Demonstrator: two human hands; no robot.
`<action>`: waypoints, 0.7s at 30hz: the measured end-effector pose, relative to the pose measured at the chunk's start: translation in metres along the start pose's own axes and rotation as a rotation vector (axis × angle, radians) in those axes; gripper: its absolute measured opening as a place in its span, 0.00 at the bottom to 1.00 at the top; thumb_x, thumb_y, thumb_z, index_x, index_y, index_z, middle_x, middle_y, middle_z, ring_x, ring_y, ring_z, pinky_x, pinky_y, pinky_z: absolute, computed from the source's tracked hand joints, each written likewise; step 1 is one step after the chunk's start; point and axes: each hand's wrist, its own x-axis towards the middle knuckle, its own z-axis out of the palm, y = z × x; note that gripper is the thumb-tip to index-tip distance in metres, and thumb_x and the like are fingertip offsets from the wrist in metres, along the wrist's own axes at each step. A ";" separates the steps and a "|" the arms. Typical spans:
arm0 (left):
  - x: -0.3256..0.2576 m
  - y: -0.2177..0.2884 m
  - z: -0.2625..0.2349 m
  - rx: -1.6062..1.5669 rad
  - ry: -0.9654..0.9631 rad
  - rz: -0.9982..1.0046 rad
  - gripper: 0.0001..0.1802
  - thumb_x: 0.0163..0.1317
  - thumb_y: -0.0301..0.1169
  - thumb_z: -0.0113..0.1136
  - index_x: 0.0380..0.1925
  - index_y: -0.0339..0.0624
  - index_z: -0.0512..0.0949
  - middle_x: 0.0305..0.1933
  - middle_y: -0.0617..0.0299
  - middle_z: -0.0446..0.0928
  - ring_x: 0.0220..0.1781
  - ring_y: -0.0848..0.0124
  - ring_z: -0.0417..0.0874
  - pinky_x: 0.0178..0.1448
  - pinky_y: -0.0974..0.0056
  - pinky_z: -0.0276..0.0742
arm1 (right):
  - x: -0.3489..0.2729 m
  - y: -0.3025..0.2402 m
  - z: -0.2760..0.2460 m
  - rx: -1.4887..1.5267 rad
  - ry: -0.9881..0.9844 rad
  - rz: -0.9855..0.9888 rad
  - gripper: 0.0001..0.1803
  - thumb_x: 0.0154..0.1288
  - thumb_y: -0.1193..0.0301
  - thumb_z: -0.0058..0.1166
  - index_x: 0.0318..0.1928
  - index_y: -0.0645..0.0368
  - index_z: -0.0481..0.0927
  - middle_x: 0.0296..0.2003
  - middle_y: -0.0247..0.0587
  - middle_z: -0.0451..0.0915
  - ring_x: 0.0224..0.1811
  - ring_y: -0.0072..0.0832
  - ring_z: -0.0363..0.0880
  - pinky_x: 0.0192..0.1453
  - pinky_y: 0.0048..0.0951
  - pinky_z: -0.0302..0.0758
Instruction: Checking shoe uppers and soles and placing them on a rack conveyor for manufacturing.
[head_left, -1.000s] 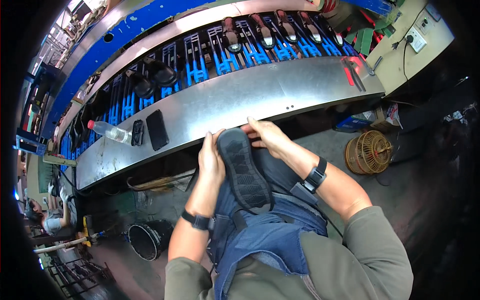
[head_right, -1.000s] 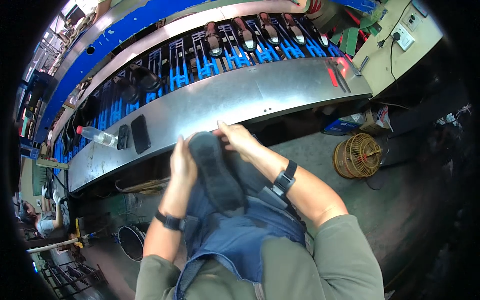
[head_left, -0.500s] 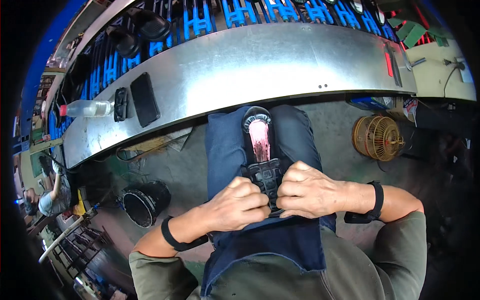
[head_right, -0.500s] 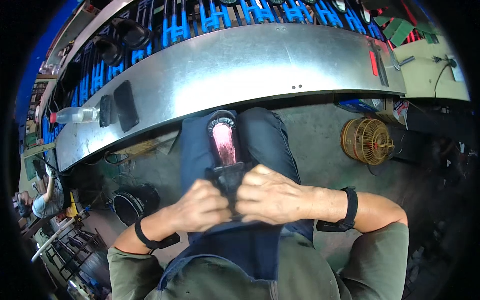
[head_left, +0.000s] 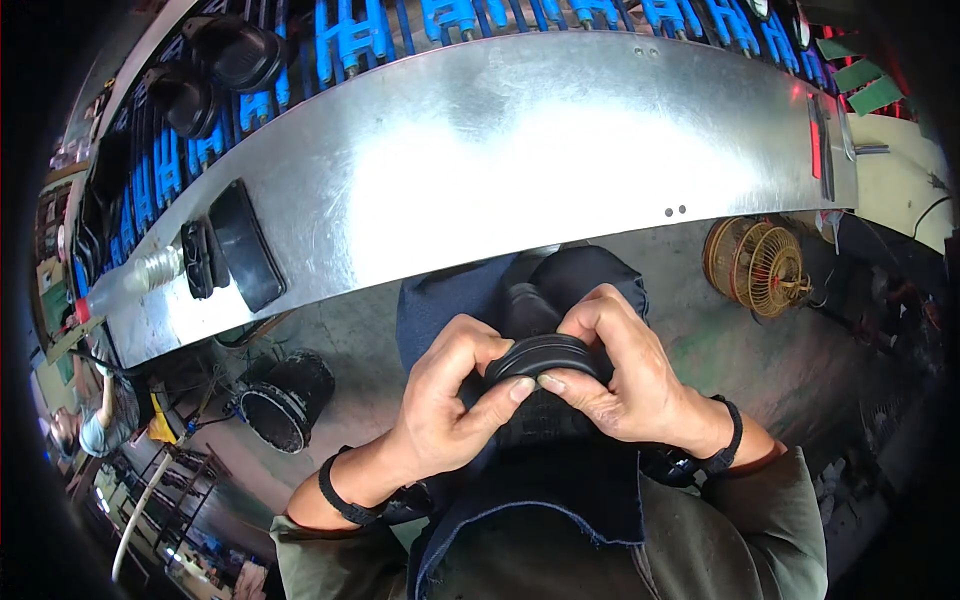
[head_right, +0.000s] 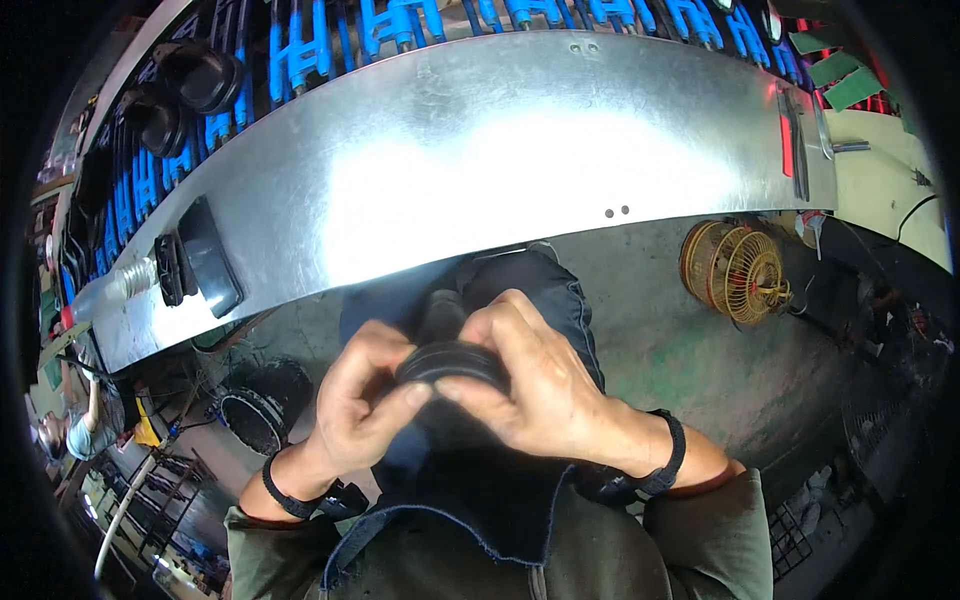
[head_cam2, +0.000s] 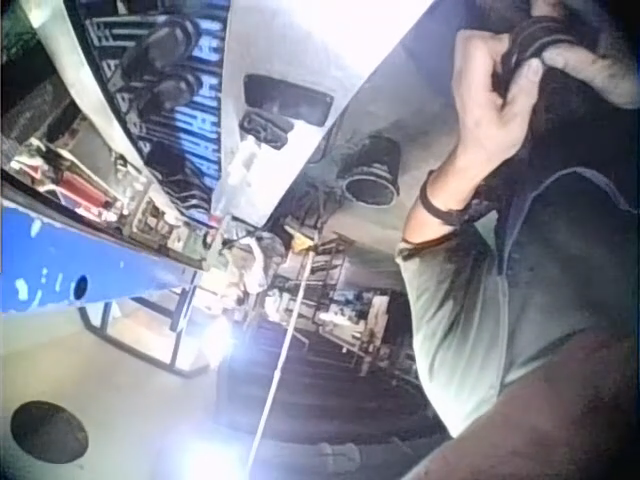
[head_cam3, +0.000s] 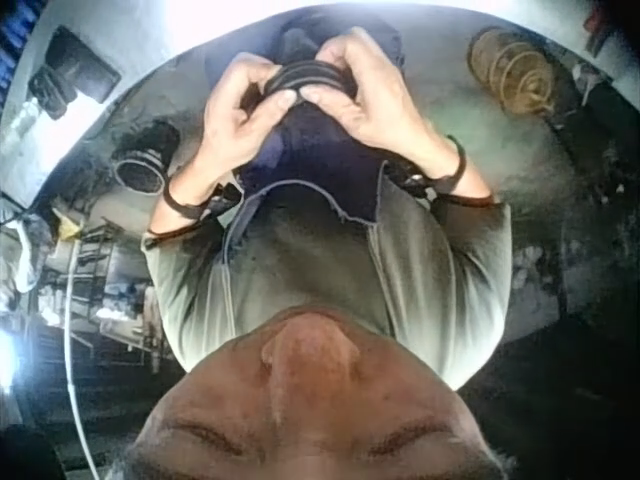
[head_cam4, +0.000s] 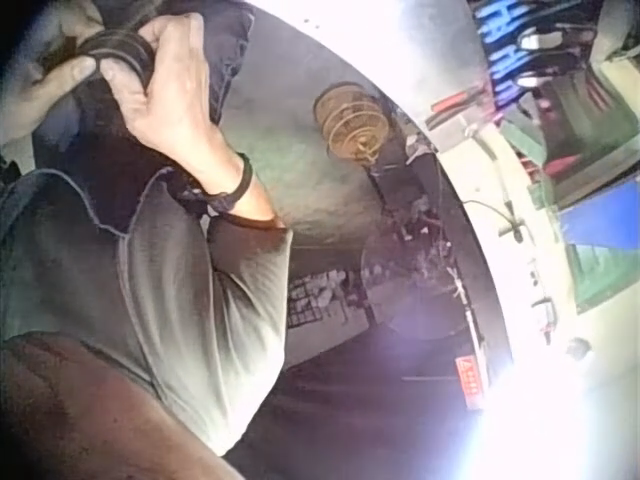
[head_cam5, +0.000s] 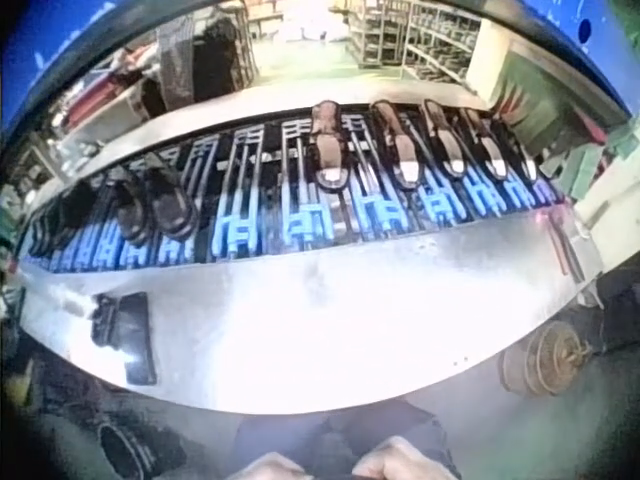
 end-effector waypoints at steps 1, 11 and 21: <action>0.006 0.002 -0.001 -0.006 -0.005 0.003 0.14 0.60 0.27 0.72 0.41 0.34 0.78 0.37 0.58 0.74 0.38 0.65 0.75 0.42 0.62 0.73 | -0.002 0.003 0.000 -0.025 -0.031 0.044 0.26 0.59 0.68 0.73 0.50 0.62 0.70 0.42 0.46 0.72 0.36 0.38 0.77 0.40 0.37 0.77; -0.022 0.031 0.007 0.098 -0.010 0.157 0.16 0.58 0.29 0.70 0.44 0.33 0.79 0.53 0.48 0.78 0.57 0.57 0.80 0.62 0.57 0.75 | -0.022 0.004 0.001 0.528 -0.040 -0.059 0.25 0.67 0.65 0.65 0.60 0.58 0.74 0.57 0.44 0.69 0.65 0.36 0.67 0.68 0.37 0.67; -0.090 0.036 0.055 -0.345 0.109 0.187 0.45 0.69 0.57 0.44 0.74 0.31 0.57 0.73 0.45 0.63 0.76 0.54 0.62 0.79 0.52 0.54 | -0.087 -0.064 0.063 0.395 0.317 -0.541 0.15 0.70 0.61 0.56 0.49 0.59 0.80 0.53 0.48 0.71 0.61 0.42 0.70 0.67 0.40 0.65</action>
